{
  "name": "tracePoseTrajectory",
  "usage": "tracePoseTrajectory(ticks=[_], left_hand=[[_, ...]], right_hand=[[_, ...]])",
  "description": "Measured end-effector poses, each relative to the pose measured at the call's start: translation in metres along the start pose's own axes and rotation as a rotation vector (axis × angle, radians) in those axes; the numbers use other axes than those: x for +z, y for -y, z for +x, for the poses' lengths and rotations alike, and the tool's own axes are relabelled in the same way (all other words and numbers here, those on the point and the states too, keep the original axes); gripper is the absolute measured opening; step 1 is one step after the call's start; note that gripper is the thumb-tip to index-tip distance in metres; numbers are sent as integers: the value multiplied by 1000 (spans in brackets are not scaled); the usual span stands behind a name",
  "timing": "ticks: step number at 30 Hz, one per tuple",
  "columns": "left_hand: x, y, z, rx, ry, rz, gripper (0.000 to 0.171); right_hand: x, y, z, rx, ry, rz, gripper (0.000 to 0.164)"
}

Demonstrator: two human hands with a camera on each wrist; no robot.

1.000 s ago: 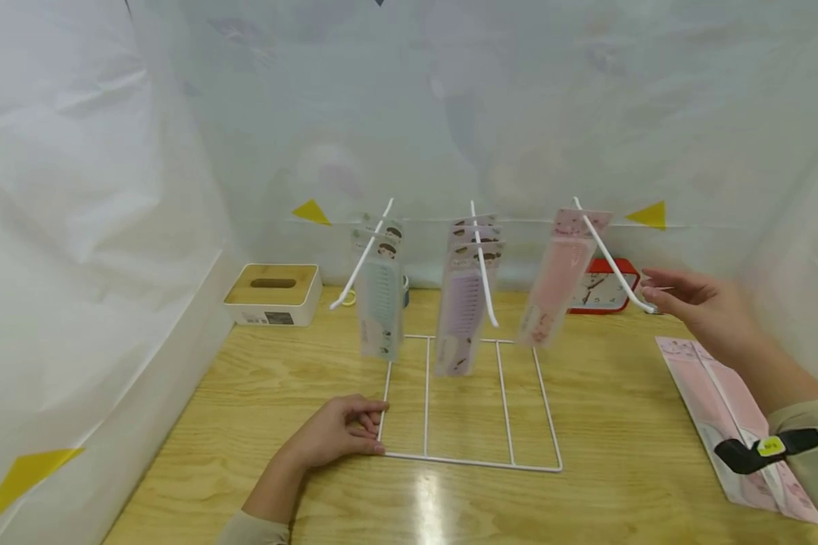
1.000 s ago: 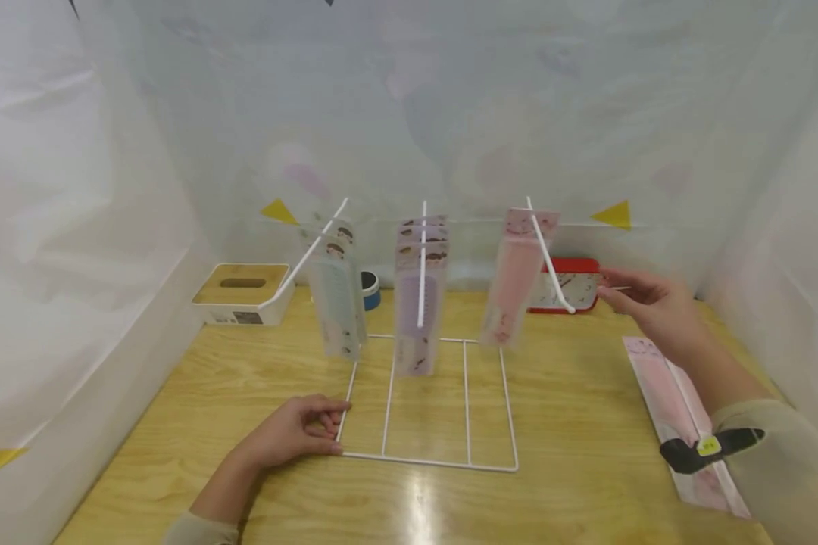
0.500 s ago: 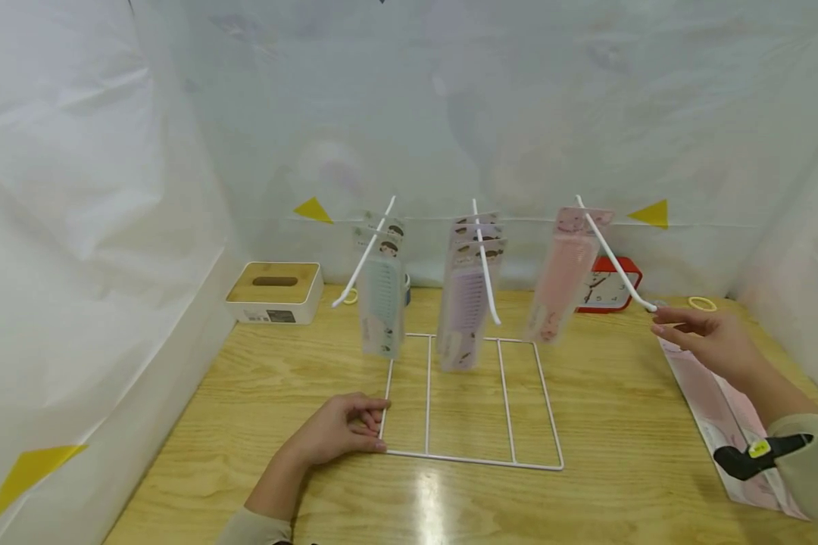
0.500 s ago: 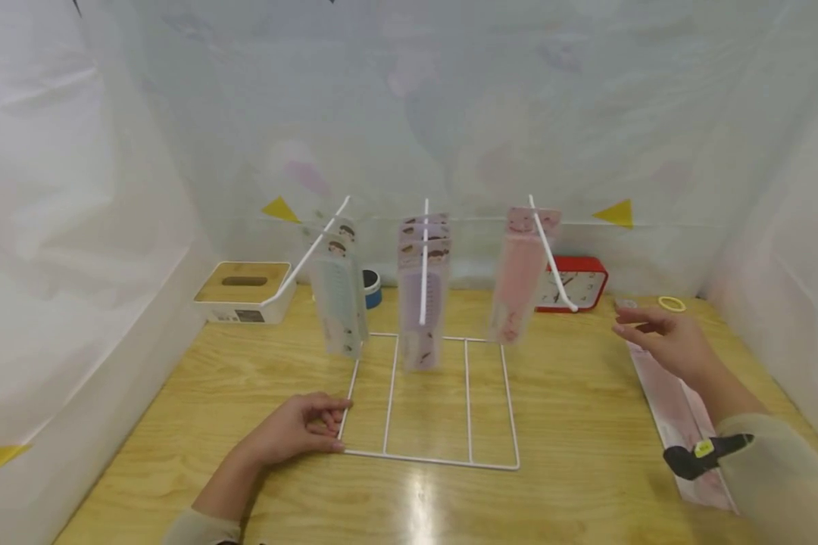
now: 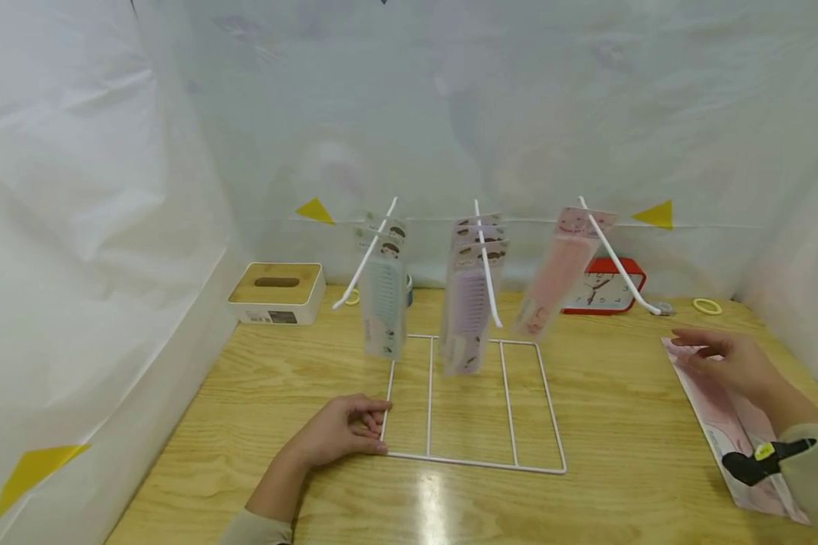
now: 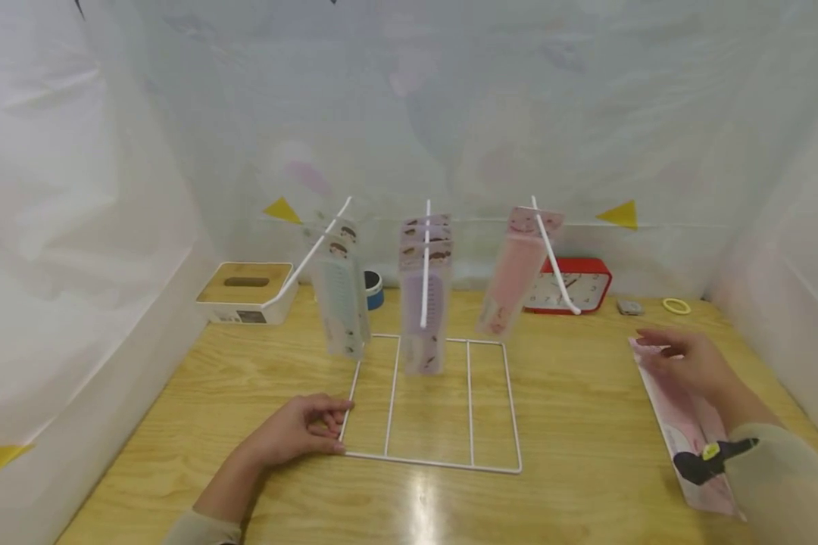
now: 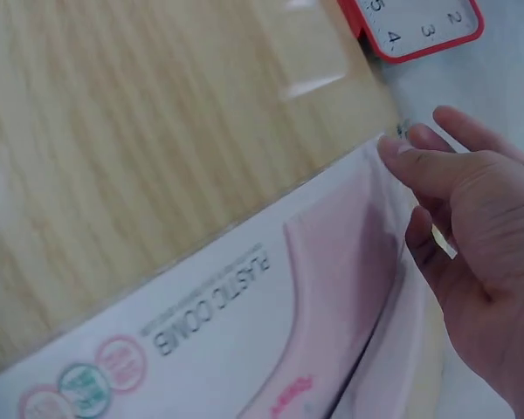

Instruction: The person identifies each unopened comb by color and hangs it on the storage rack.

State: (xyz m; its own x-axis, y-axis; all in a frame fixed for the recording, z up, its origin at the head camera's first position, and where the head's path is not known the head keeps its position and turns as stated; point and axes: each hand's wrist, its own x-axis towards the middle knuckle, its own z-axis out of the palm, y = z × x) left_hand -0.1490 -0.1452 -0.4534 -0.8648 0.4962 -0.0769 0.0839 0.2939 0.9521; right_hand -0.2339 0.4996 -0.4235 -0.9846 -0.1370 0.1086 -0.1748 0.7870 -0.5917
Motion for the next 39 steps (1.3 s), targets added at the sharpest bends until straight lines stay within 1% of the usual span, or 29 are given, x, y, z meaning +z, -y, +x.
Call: tracePoseTrajectory(ticks=[2,4,6,9,13,20,22,24,27,29,30,33,34,36,37,39], left_hand=[[0,-1,0,-1,1,-2,64],[0,-1,0,-4,1,-1,64],[1,-1,0,-10,1,-3,65],[1,-1,0,-18,1,-2,65],[0,-1,0,-12,2,-5,65],[-1,-1,0,-8,7,-10,66],[0,-1,0,-8,6,-9,66],[0,-1,0,-10,6,-12,65],[1,-1,-1,-10,5,-18,65],[1,-1,-1,-9,6,-22,65],[1,-2,-1,-7,6,-24,65],[1,-2,-1,-6,7,-25,65],[1,-1,-1,-7,8,-24,65],[1,-1,-1,-7,7,-25,65],[1,-1,-1,-8,6,-24,65],[1,-1,-1,-6,6,-23,65]], right_hand=[[1,-3,-1,79,29,-13,61],[1,-4,-1,136,44,-39,71],[2,-4,0,156,58,-71,79],[2,-5,2,178,96,-89,88],[2,-4,3,207,145,-60,94],[8,0,3,178,150,-51,87],[10,1,3,178,136,-59,84],[12,3,1,204,108,-50,80],[13,4,-1,228,33,-30,71],[13,5,-4,254,-15,-1,68],[13,6,-5,253,-39,15,67],[13,13,-8,260,-93,133,58],[12,16,-8,253,-105,192,51],[10,25,-9,220,-115,368,34],[8,30,-10,203,-113,463,29],[4,41,-11,162,-118,603,28]])
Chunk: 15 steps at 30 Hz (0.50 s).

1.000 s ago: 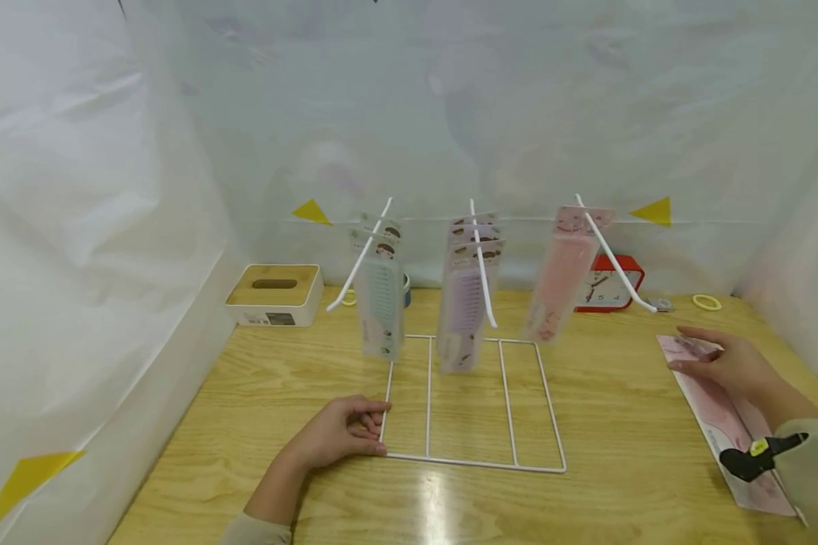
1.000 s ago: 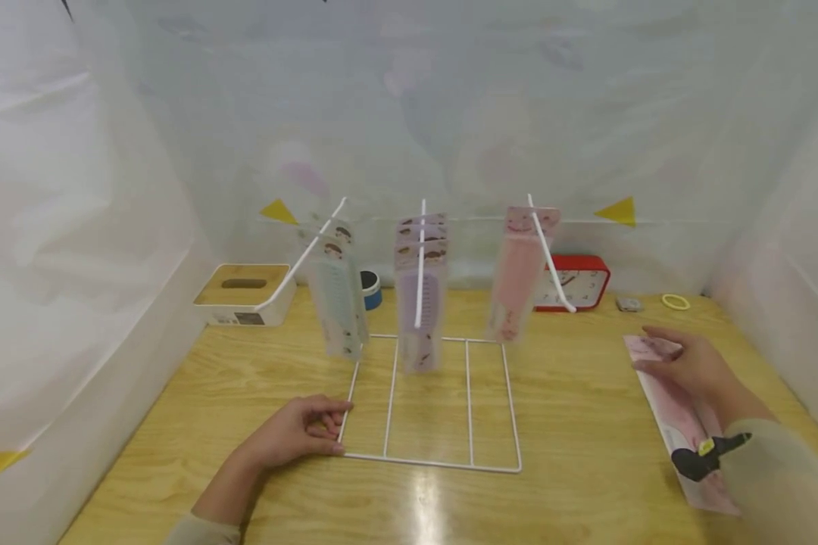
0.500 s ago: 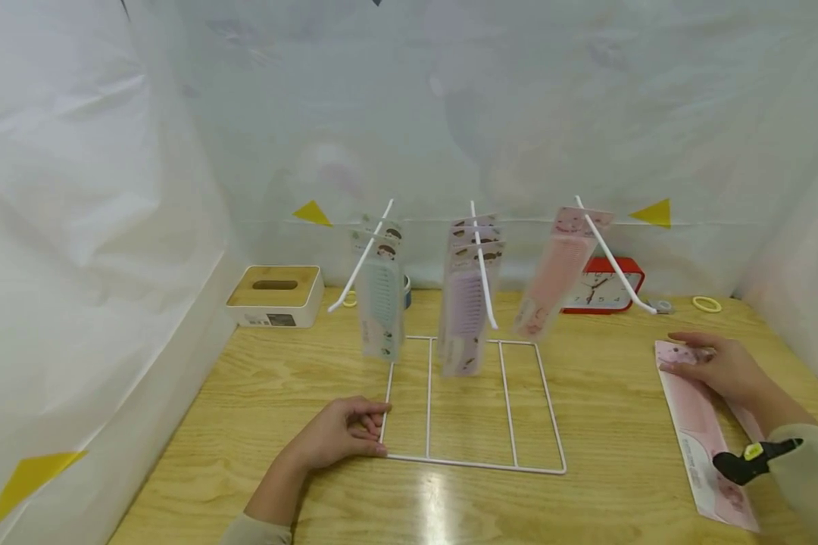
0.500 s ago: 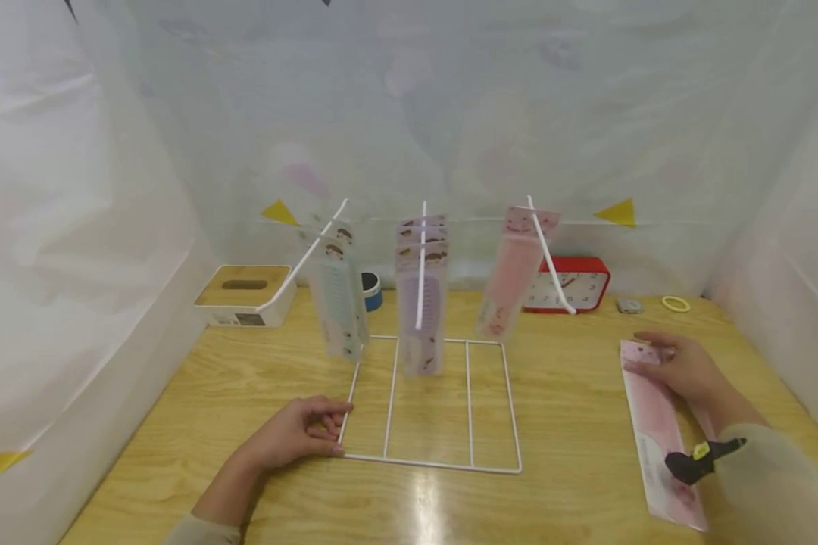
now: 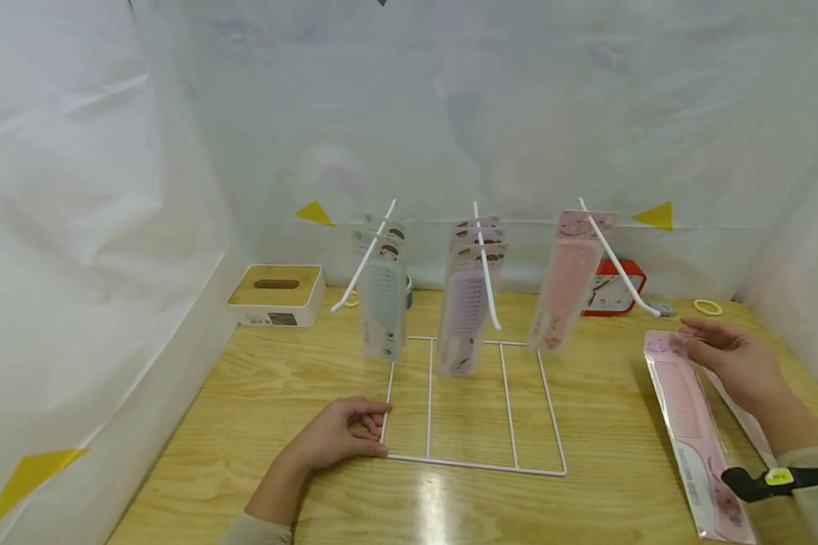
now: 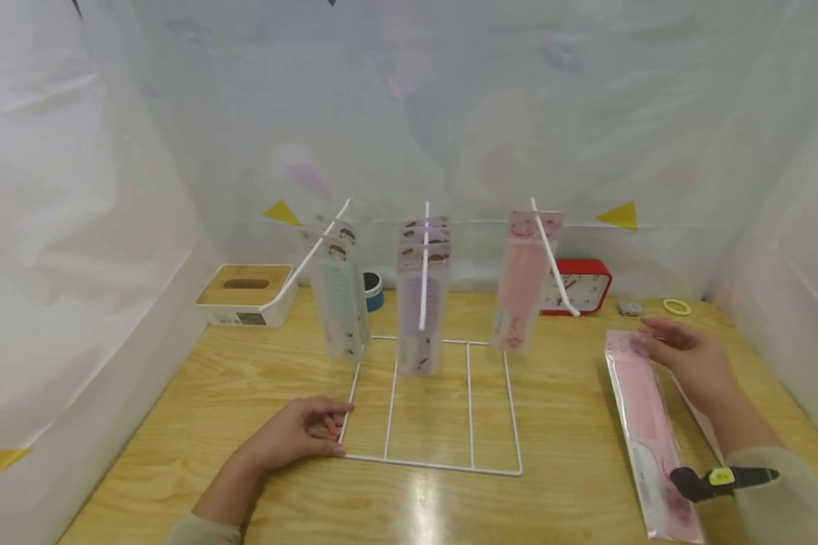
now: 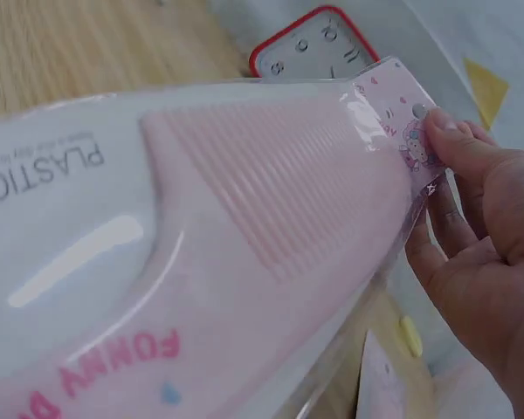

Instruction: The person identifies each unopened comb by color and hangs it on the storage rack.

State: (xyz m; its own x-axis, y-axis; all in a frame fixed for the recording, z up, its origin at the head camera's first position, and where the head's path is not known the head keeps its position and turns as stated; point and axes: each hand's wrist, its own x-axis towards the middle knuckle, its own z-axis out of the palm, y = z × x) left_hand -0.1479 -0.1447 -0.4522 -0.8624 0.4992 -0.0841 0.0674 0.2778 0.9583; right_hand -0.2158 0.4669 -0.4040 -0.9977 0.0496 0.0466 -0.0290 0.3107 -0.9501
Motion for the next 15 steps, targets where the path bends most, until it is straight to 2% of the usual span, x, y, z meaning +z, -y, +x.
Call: tracePoseTrajectory(ticks=[3,8,15], left_hand=[[0,0,0,6,2,4,65],[-1,0,0,7,-2,21,65],[-1,0,0,6,0,20,65]], right_hand=[[6,16,-5,-63,10,172,34],[22,46,-14,-228,32,428,40],[37,87,-39,-394,40,553,40]])
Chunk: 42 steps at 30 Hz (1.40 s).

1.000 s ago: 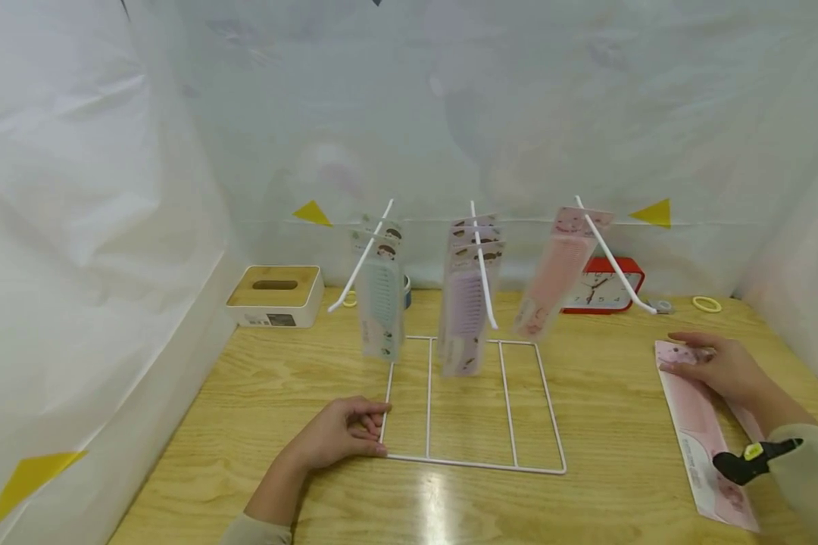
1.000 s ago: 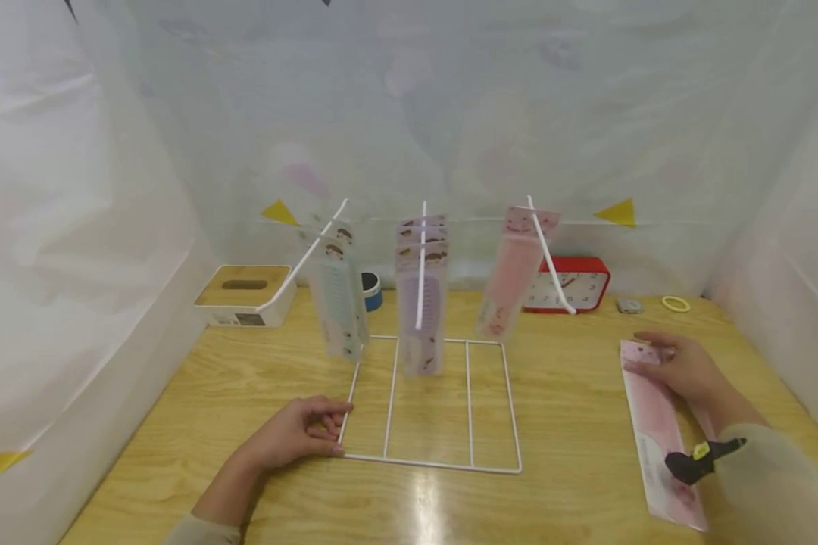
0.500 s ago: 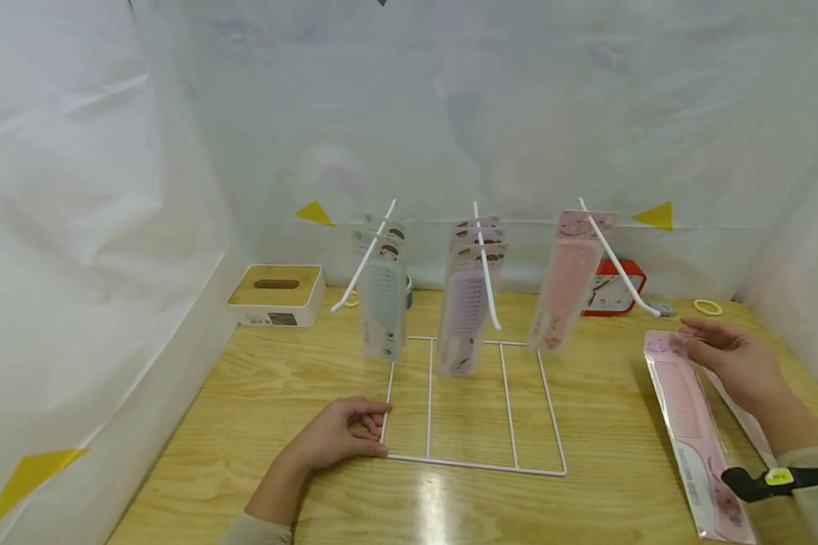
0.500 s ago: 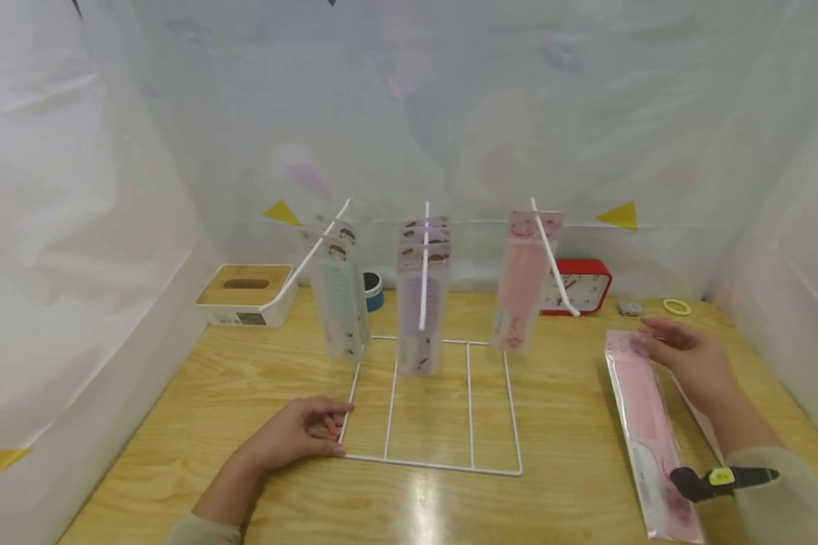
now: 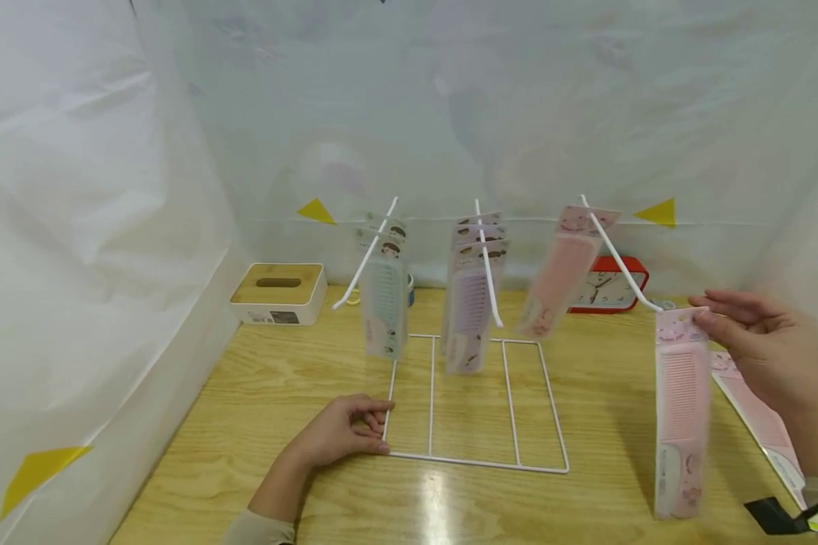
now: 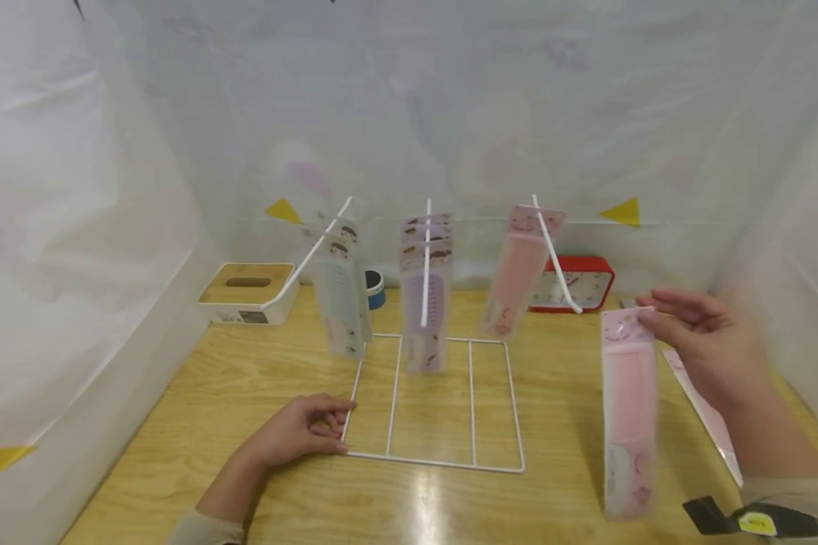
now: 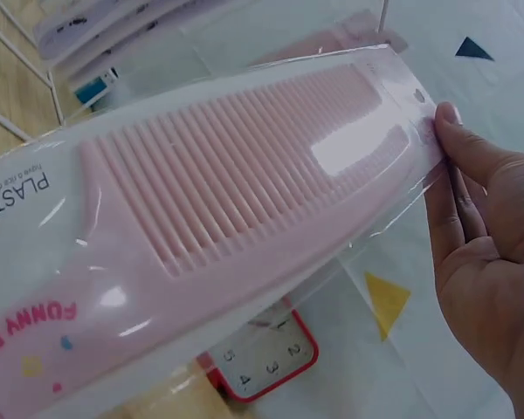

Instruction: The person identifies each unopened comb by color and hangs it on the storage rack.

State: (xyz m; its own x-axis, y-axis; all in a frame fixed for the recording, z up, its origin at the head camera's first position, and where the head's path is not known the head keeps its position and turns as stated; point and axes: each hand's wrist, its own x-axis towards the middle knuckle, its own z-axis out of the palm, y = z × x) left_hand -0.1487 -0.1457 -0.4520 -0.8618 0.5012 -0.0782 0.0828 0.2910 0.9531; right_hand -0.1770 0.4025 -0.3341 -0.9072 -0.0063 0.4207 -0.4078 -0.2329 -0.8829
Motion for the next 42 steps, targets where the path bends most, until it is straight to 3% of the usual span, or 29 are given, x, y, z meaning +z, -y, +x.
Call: tracePoseTrajectory(ticks=[3,8,11,13,18,23,29,42], left_hand=[[0,0,1,0,1,-3,65],[0,-1,2,0,3,1,65],[0,-1,2,0,-3,17,65],[-1,-1,1,4,-10,28,65],[0,-2,1,2,-2,12,65],[1,-2,0,-8,0,3,65],[1,-2,0,-4,2,0,65],[1,0,0,-1,-5,0,65]], right_hand=[[13,12,-5,-65,65,129,40],[36,29,-9,-209,308,405,36],[58,38,-10,-274,412,475,33],[74,44,-11,-301,437,474,31],[106,57,-16,-359,421,459,28],[124,64,-19,-395,309,430,34],[133,67,-23,-393,175,348,36],[141,67,-15,-401,103,390,34]])
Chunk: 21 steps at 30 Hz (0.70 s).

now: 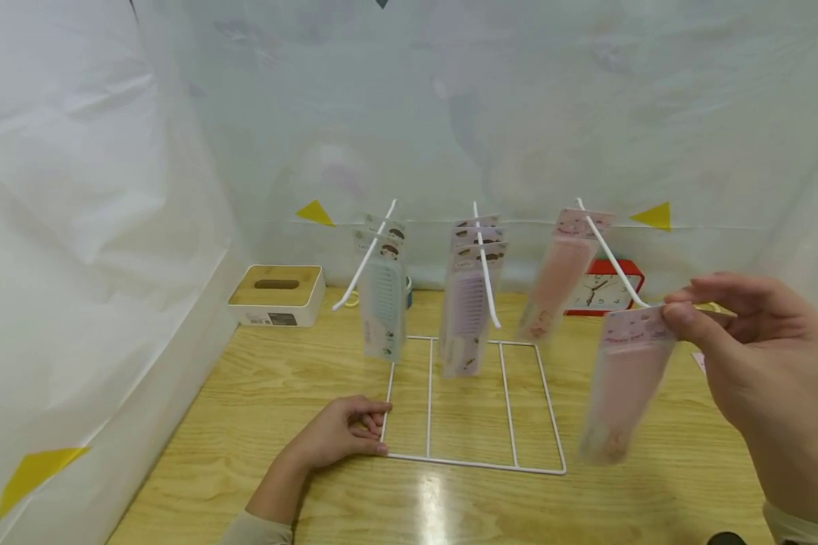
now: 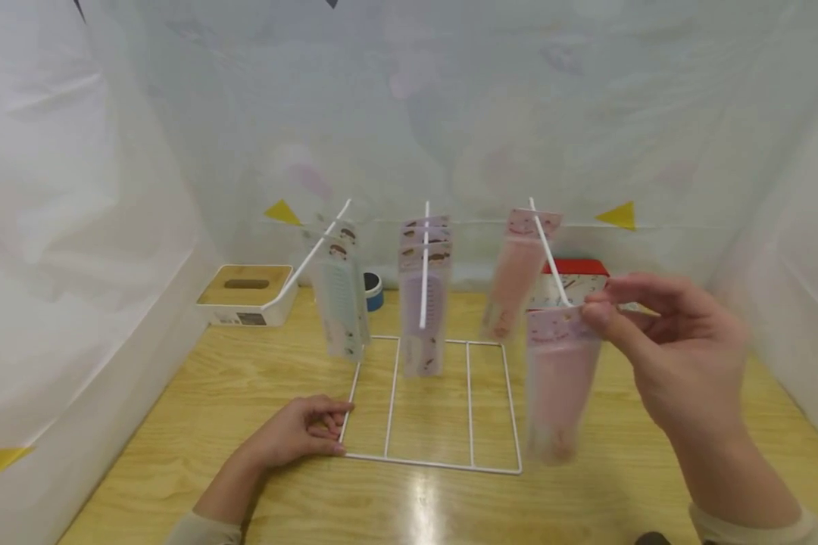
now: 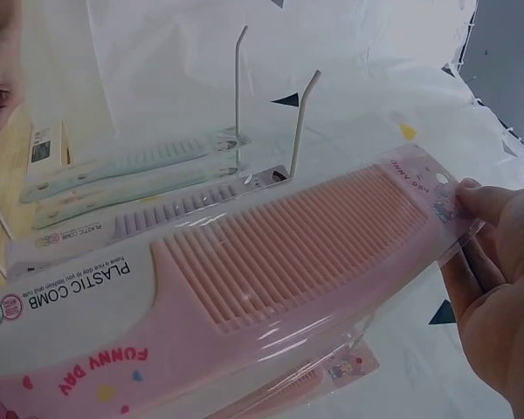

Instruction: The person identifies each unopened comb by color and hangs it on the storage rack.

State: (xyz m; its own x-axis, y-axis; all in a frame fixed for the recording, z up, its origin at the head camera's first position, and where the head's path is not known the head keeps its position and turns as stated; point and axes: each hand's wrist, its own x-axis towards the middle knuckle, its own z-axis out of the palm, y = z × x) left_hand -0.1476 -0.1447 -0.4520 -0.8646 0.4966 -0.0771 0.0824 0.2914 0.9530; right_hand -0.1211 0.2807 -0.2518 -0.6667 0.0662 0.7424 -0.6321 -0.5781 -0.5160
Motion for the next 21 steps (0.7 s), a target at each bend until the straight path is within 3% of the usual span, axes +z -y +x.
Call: tracePoseTrajectory(ticks=[14,21], left_hand=[[-2,1,-1,3,-7,-4,65],[0,1,0,13,2,-16,64]], right_hand=[[-7,-7,6,12,-20,-53,35],[-17,-16,17,172,-77,-289,33]])
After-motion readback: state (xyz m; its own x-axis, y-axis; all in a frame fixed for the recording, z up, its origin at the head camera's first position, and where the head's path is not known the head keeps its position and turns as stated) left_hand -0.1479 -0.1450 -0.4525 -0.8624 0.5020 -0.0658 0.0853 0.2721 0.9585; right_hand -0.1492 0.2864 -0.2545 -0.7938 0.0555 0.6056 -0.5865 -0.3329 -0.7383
